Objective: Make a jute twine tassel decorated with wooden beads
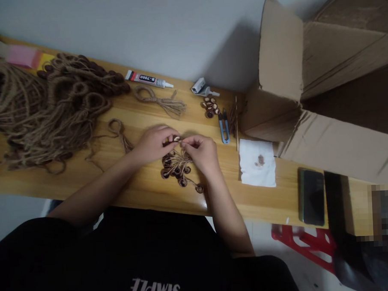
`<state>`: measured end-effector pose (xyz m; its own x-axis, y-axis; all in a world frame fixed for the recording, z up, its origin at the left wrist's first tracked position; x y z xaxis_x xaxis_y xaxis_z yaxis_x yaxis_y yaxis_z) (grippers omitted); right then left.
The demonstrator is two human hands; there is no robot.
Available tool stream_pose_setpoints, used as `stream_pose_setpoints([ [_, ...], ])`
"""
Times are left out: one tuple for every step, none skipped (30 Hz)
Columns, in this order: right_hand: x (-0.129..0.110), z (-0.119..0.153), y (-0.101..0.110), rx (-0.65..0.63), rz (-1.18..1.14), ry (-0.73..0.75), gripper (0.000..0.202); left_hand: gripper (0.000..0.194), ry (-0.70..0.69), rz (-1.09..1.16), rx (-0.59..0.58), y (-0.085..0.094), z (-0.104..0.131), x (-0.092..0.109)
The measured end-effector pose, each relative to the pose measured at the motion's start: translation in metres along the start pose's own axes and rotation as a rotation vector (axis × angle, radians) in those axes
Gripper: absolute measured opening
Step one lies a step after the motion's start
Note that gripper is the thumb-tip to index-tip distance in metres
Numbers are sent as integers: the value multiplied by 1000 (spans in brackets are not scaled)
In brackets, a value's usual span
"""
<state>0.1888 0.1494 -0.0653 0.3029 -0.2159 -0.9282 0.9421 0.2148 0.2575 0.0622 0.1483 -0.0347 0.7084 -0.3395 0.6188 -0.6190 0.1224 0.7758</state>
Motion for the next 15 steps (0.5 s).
stream_pose_setpoints([
  [-1,0,1,8,41,21,15,17,1,3,-6,0,0,0],
  [-1,-1,2,14,80,40,15,17,0,5,-12,0,0,-1],
  [-1,-1,2,18,116,56,15,17,-3,8,-18,-1,0,-1],
  [-2,-1,2,19,148,69,14,17,-6,12,-24,-1,1,-1],
  [-3,-1,2,21,177,83,14,17,-9,19,-30,-1,1,-1],
  [-5,-1,1,24,204,99,14,17,-11,26,-37,-1,1,-1],
  [-7,0,1,27,228,119,13,17,-12,31,-44,-2,1,-1],
  [-10,0,0,28,252,142,13,17,-14,35,-51,-2,1,-2],
  [-13,1,-1,29,276,167,12,17,-16,35,-57,-2,1,-2],
  [-16,1,-2,29,301,191,12,16,-18,33,-61,-2,1,-2],
  [-19,2,-3,30,326,212,11,16,-19,33,-65,-2,1,-2],
  [-21,3,-4,31,350,228,11,17,-20,36,-70,-2,1,-2],
  [-23,4,-5,34,372,242,10,17,-20,41,-75,-3,1,-2],
  [-25,4,-6,37,391,254,10,18,-20,47,-79,-3,1,-2],
  [-27,5,-7,41,408,267,10,19,-20,51,-82,-3,1,-2],
])
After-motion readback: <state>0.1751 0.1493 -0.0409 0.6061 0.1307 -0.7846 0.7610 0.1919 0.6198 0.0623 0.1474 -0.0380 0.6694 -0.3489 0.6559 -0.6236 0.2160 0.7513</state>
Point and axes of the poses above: each hand's wrist, its own z-axis away from the middle knuckle, its own y-axis out of the back of the hand, x = y × z, the point moved 10 cm from there along -z, towards the middle knuckle
